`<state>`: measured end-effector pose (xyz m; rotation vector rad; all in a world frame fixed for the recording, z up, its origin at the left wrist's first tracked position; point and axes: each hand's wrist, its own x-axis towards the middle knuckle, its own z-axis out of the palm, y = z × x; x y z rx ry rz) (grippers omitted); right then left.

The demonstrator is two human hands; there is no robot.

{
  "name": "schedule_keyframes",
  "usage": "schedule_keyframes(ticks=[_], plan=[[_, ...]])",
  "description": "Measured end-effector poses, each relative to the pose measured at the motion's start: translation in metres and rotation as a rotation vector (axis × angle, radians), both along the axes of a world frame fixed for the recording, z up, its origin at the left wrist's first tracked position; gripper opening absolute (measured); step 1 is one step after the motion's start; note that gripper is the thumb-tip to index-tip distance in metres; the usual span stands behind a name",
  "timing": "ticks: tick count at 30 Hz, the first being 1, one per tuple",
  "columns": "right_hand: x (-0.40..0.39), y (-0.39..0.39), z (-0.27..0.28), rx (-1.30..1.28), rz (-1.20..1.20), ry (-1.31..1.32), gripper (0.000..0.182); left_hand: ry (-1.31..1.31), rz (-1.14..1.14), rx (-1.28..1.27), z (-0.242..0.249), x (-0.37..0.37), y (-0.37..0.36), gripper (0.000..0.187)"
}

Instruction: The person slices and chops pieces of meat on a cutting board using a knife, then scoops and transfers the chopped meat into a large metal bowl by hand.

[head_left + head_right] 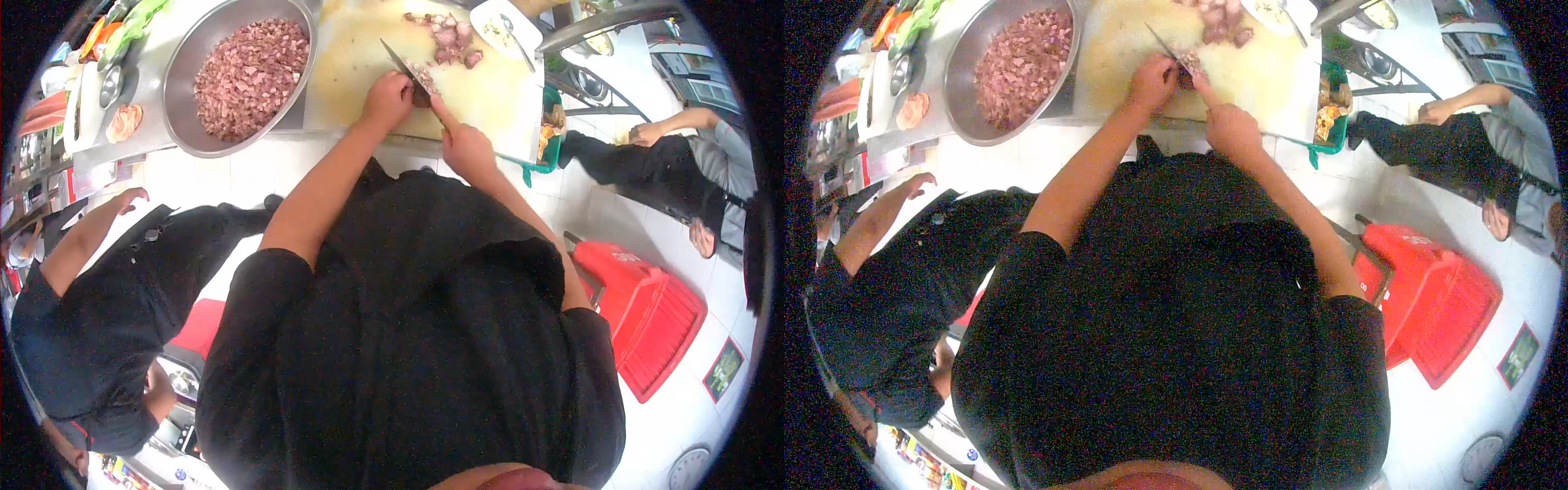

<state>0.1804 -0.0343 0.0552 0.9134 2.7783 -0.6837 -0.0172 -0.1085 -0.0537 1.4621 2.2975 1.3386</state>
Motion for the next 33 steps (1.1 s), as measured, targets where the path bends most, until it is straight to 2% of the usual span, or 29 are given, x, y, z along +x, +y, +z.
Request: schedule_keyframes(ticks=[2, 5, 6, 9, 15, 18, 21, 23, 27, 33], plan=[[-0.007, 0.004, -0.014, -0.001, -0.01, 0.084, 0.07, 0.035, -0.044, -0.038, -0.005, -0.006, -0.002, 0.011], [-0.003, 0.014, -0.014, 0.016, 0.023, 0.14, 0.074, -0.181, 0.001, 0.004, 0.01, 0.001, -0.011, 0.013], [-0.003, 0.015, -0.009, 0.016, 0.038, 0.171, 0.075, -0.16, 0.005, 0.028, 0.011, 0.001, -0.012, 0.012], [0.003, 0.001, 0.034, -0.009, 0.001, 0.043, 0.07, -0.116, 0.013, 0.078, 0.01, 0.003, -0.015, 0.01], [0.009, -0.003, 0.047, -0.009, 0.065, -0.061, 0.07, -0.042, 0.0, 0.133, 0.002, 0.001, -0.014, 0.006], [0.005, -0.001, 0.011, -0.013, 0.06, -0.031, 0.075, -0.013, 0.006, 0.144, 0.003, 0.003, -0.013, 0.002], [-0.012, -0.004, -0.013, -0.039, -0.025, 0.066, 0.07, -0.02, 0.009, 0.129, 0.007, -0.001, -0.009, 0.002], [-0.019, 0.005, -0.02, -0.032, -0.019, 0.128, 0.071, -0.049, -0.008, 0.092, 0.002, -0.005, -0.009, 0.002], [-0.012, 0.002, 0.003, -0.047, -0.03, 0.183, 0.072, -0.178, 0.046, 0.123, 0.012, 0.001, -0.018, 0.01], [0.0, -0.008, 0.03, -0.018, 0.036, -0.039, 0.071, -0.092, 0.076, 0.182, 0.01, 0.001, -0.018, 0.008]])
